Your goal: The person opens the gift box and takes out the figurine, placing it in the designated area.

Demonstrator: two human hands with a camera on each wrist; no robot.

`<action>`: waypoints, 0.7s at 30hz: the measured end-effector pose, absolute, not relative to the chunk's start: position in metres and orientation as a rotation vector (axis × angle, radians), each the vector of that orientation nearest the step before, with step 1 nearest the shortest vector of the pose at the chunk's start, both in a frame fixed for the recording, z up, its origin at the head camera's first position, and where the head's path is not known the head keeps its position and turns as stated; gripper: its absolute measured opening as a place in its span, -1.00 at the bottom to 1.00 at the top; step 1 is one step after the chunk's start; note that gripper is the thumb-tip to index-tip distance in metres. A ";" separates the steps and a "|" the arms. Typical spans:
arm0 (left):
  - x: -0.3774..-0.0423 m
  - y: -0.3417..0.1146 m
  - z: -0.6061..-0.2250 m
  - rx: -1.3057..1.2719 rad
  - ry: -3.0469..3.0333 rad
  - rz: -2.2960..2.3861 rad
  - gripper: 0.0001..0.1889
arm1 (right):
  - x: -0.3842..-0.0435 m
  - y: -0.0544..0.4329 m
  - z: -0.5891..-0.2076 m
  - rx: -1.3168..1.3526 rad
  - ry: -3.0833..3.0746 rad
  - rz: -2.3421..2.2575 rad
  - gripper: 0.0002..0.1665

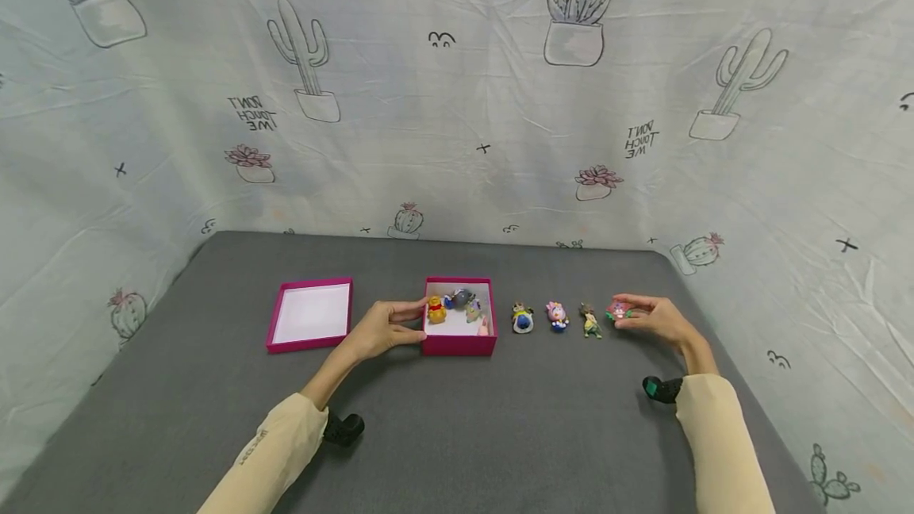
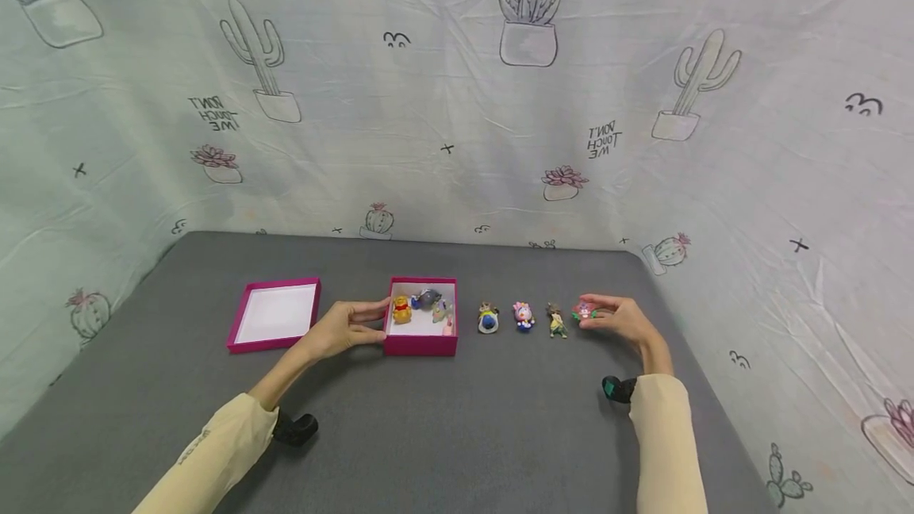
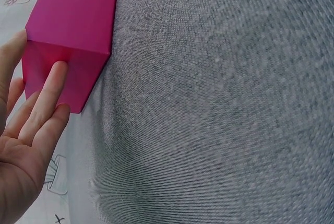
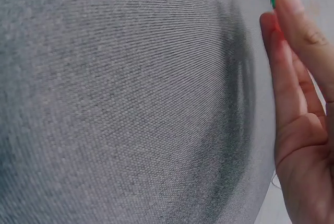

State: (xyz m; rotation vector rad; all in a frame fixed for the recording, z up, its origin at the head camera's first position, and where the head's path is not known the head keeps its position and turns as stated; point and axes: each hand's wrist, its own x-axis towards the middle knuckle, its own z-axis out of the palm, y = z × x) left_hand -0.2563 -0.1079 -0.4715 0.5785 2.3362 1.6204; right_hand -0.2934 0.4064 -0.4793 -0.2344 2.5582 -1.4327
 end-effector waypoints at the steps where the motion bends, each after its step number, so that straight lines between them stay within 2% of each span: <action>1: -0.256 -0.108 -0.471 0.576 2.338 1.622 -0.36 | -0.294 0.405 -0.479 -0.232 2.547 -1.429 -0.24; 15: -0.255 -0.109 -0.470 0.648 2.365 1.609 -0.32 | -0.301 0.402 -0.477 -0.317 2.628 -1.166 -0.29; 21: -0.254 -0.108 -0.469 0.578 2.353 1.606 -0.35 | -0.303 0.400 -0.478 -0.299 2.697 -1.069 -0.29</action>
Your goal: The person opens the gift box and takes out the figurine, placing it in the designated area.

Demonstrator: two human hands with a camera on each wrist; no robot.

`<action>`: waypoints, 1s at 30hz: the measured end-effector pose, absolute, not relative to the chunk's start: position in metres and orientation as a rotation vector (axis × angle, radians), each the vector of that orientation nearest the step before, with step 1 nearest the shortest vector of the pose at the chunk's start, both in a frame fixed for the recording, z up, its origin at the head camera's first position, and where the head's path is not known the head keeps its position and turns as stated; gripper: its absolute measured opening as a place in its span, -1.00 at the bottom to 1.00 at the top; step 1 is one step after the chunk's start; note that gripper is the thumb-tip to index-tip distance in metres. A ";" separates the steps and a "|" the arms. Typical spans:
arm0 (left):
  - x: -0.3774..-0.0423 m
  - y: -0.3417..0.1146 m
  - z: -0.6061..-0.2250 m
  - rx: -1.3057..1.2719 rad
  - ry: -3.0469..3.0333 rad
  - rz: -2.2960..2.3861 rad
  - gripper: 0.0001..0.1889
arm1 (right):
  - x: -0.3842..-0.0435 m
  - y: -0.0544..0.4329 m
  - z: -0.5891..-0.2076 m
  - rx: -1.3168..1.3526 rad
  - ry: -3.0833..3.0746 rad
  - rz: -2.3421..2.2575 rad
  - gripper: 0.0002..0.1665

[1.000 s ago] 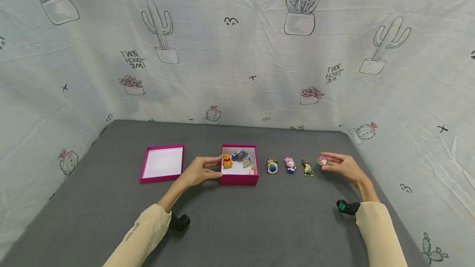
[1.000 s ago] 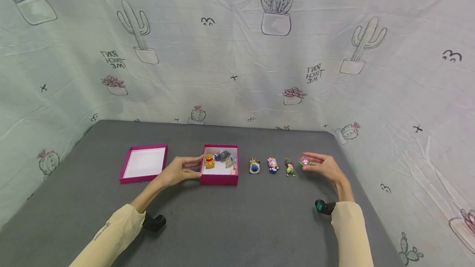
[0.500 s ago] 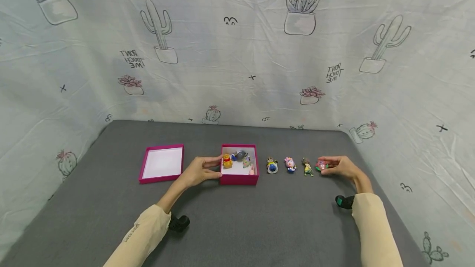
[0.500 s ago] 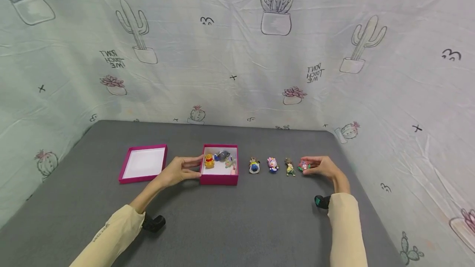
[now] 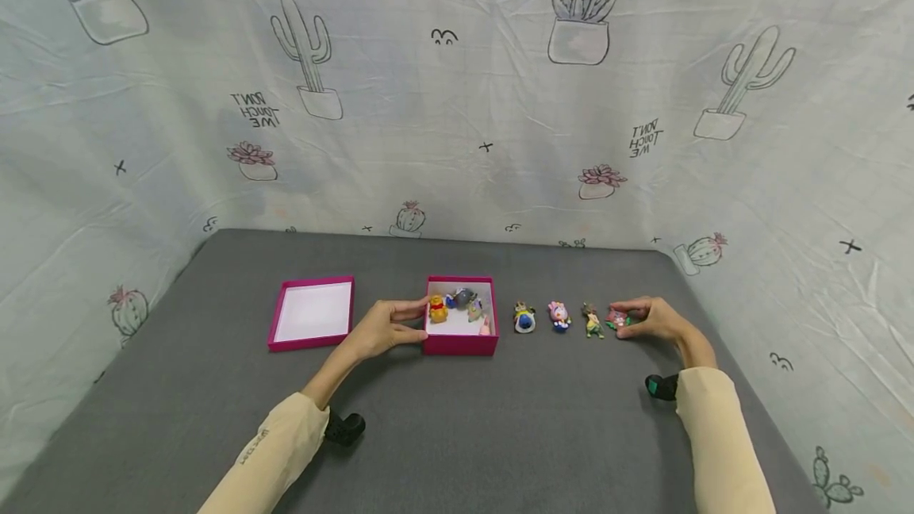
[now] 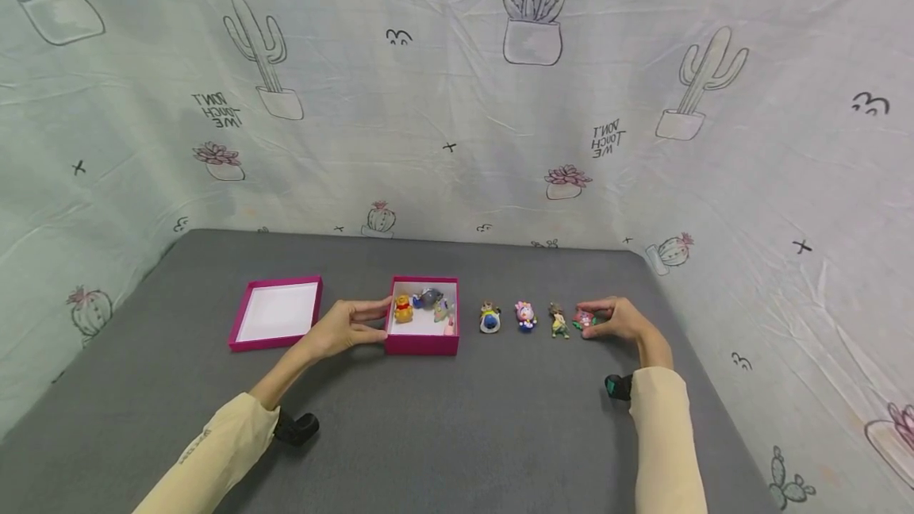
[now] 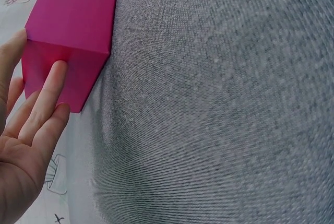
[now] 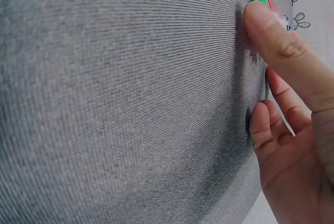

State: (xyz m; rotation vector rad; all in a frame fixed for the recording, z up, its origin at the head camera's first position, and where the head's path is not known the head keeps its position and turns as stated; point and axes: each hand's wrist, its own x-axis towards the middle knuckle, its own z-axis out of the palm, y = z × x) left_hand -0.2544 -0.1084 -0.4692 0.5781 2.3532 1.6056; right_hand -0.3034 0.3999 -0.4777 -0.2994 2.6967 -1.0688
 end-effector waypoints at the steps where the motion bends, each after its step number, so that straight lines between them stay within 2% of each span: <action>1: -0.254 -0.109 -0.469 0.567 2.351 1.605 -0.35 | -0.304 0.400 -0.478 -0.297 2.696 -1.062 -0.28; 11: -0.255 -0.110 -0.470 0.531 2.347 1.607 -0.35 | -0.309 0.400 -0.458 -0.356 2.661 -0.963 -0.11; 18: -0.256 -0.110 -0.470 0.577 2.376 1.593 -0.36 | -0.312 0.386 -0.435 -0.371 2.629 -1.326 -0.25; 23: -0.255 -0.110 -0.469 0.570 2.363 1.609 -0.36 | -0.305 0.353 -0.451 -0.527 2.407 -1.777 -0.47; 30: -0.255 -0.110 -0.472 0.550 2.349 1.623 -0.36 | -0.292 0.302 -0.474 -0.702 2.138 -2.112 -0.52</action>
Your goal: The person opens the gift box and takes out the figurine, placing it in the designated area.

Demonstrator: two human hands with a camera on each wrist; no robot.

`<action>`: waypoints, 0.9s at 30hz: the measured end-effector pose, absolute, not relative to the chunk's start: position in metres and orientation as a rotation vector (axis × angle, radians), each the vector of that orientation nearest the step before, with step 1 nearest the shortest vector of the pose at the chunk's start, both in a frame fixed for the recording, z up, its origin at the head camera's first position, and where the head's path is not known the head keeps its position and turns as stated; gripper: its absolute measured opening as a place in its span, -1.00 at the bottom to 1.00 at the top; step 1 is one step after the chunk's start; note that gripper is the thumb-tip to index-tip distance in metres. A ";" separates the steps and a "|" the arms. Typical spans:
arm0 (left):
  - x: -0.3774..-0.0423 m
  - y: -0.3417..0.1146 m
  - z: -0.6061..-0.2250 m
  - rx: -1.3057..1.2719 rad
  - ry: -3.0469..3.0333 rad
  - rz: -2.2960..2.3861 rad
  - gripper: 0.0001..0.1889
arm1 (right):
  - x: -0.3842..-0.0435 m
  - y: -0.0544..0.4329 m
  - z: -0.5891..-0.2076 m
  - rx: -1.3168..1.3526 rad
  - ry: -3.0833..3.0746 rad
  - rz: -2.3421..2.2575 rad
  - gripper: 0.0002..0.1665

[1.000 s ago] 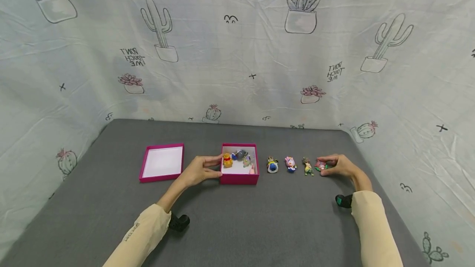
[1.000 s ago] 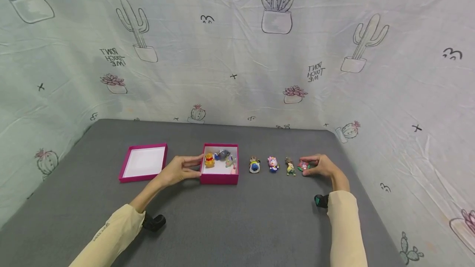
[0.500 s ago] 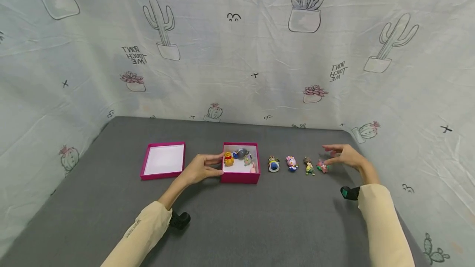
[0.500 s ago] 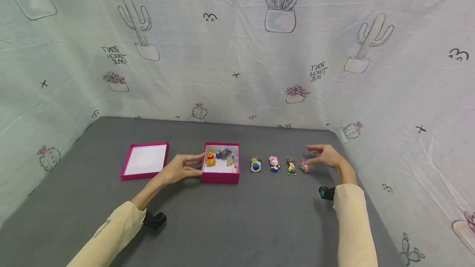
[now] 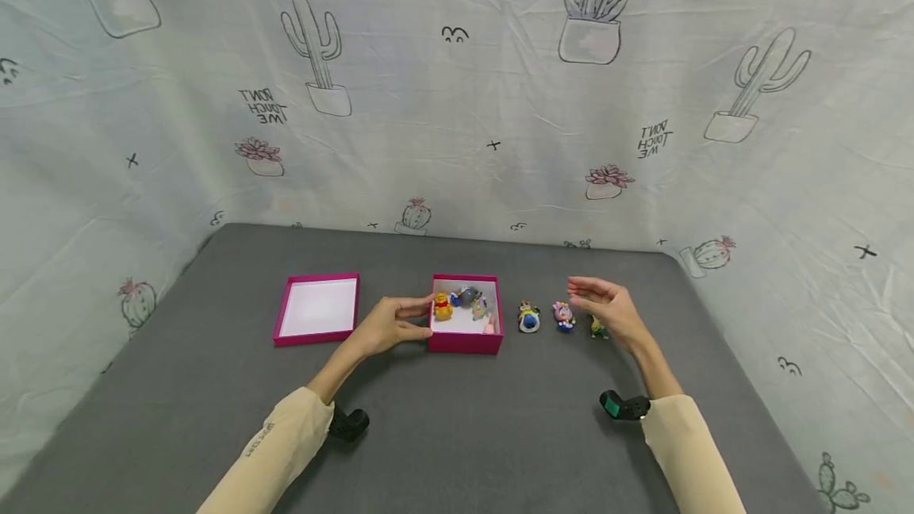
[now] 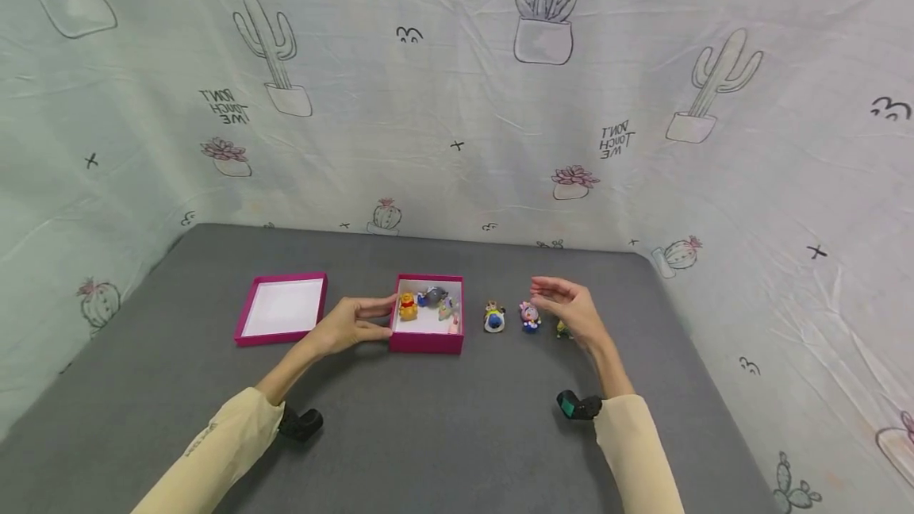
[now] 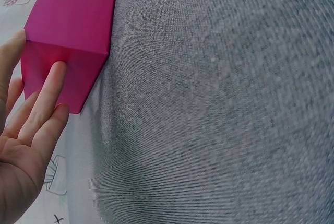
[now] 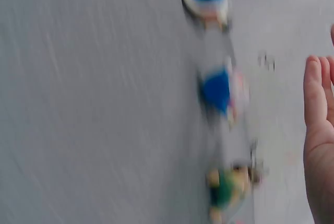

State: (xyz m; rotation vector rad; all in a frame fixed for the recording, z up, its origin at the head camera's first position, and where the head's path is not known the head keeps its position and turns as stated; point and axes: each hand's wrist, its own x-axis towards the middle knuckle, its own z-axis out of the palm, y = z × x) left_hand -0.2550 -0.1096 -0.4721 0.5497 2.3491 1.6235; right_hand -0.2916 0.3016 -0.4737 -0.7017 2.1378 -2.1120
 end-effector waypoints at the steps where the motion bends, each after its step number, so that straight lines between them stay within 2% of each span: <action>1: -0.255 -0.110 -0.473 0.544 2.351 1.623 -0.36 | -0.290 0.295 -0.475 -0.722 2.117 -2.125 -0.53; 8: -0.254 -0.109 -0.471 0.532 2.361 1.612 -0.35 | -0.276 0.258 -0.476 -0.771 2.058 -2.070 -0.58; 14: -0.254 -0.109 -0.472 0.514 2.355 1.617 -0.34 | -0.276 0.232 -0.475 -0.765 2.124 -1.888 -0.51; 27: -0.255 -0.109 -0.475 0.528 2.334 1.636 -0.36 | -0.283 0.208 -0.463 -0.871 2.263 -1.660 -0.57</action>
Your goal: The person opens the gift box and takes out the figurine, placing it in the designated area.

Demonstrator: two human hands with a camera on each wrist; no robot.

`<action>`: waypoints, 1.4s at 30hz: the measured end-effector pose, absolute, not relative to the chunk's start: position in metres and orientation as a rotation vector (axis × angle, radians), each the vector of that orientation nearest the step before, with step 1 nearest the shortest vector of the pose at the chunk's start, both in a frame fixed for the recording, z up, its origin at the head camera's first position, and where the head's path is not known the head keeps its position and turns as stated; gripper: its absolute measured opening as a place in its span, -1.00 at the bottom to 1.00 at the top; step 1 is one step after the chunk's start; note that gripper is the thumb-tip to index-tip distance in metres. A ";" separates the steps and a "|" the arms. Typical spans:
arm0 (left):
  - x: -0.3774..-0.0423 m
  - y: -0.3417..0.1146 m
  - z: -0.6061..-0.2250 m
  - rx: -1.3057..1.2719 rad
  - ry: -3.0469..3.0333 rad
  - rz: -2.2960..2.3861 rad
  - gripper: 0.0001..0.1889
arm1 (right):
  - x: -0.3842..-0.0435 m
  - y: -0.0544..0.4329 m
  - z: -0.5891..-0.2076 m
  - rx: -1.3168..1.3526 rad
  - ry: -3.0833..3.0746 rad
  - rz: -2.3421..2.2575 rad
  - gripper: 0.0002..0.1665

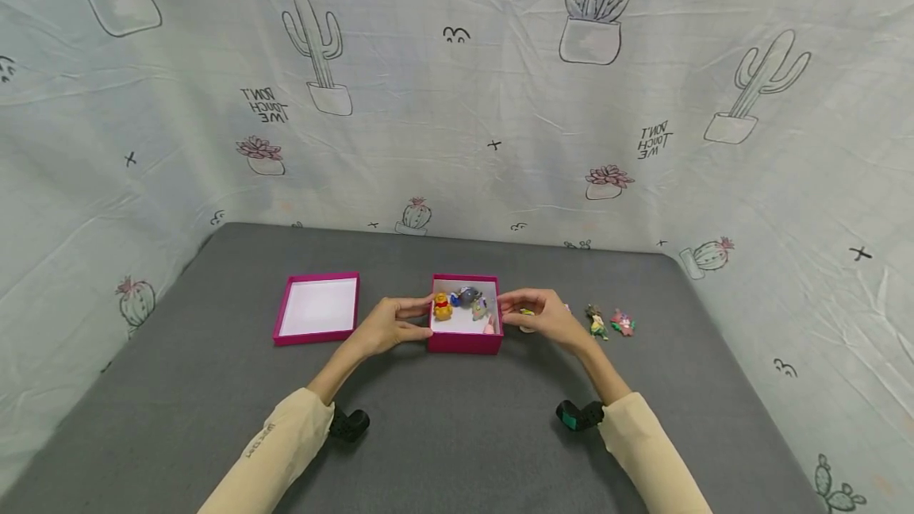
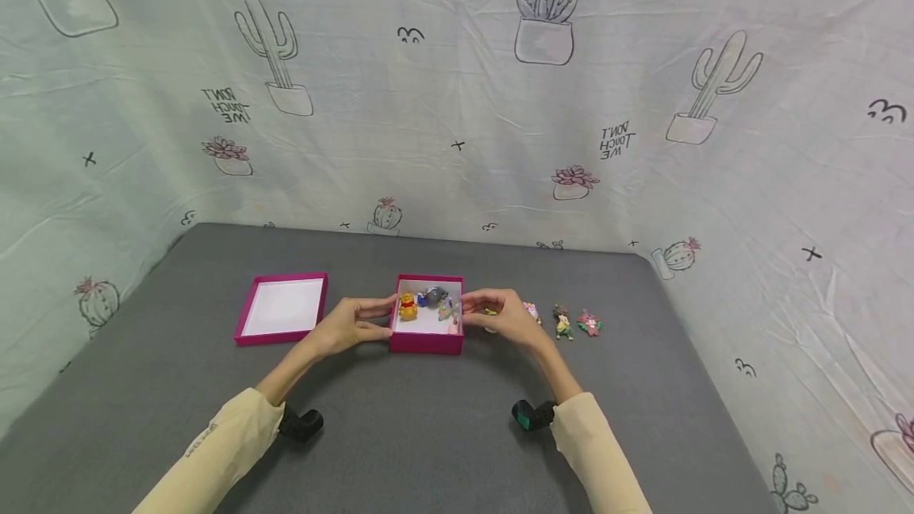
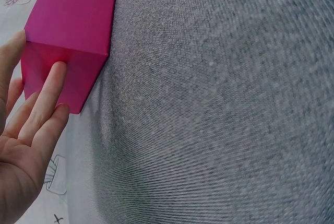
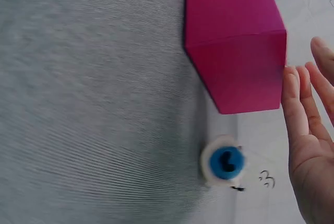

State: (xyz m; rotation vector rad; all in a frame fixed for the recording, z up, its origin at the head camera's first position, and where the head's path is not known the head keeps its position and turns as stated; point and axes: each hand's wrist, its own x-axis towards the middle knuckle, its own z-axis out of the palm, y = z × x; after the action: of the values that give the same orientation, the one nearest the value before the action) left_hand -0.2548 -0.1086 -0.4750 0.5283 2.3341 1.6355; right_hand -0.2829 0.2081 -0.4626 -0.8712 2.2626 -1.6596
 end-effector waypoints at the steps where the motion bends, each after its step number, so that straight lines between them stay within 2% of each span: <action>1: -0.255 -0.110 -0.475 0.527 2.333 1.638 -0.36 | -0.286 0.207 -0.460 -0.919 2.248 -1.639 -0.57; 7: -0.255 -0.114 -0.472 0.530 2.337 1.647 -0.36 | -0.314 0.198 -0.441 -1.154 2.043 -1.389 -0.62; 13: -0.253 -0.111 -0.473 0.564 2.305 1.679 -0.37 | -0.344 0.183 -0.423 -1.067 1.872 -1.142 -0.66; 18: -0.252 -0.106 -0.478 0.570 2.269 1.680 -0.37 | -0.355 0.174 -0.422 -1.005 1.832 -0.988 -0.66; 25: -0.252 -0.103 -0.478 0.598 2.233 1.713 -0.38 | -0.362 0.156 -0.424 -1.116 1.777 -0.796 -0.72; 35: -0.252 -0.106 -0.475 0.581 2.269 1.714 -0.39 | -0.355 0.118 -0.422 -1.061 1.989 -0.452 -0.81; 42: -0.254 -0.110 -0.473 0.586 2.310 1.678 -0.38 | -0.350 0.110 -0.423 -1.149 1.960 -0.541 -0.79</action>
State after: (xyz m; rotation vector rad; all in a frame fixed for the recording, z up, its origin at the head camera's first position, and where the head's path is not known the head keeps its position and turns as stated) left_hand -0.2543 -0.1095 -0.4734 0.5859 2.3100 1.6780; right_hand -0.3502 0.1104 -0.4229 -1.1492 1.9600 -0.5414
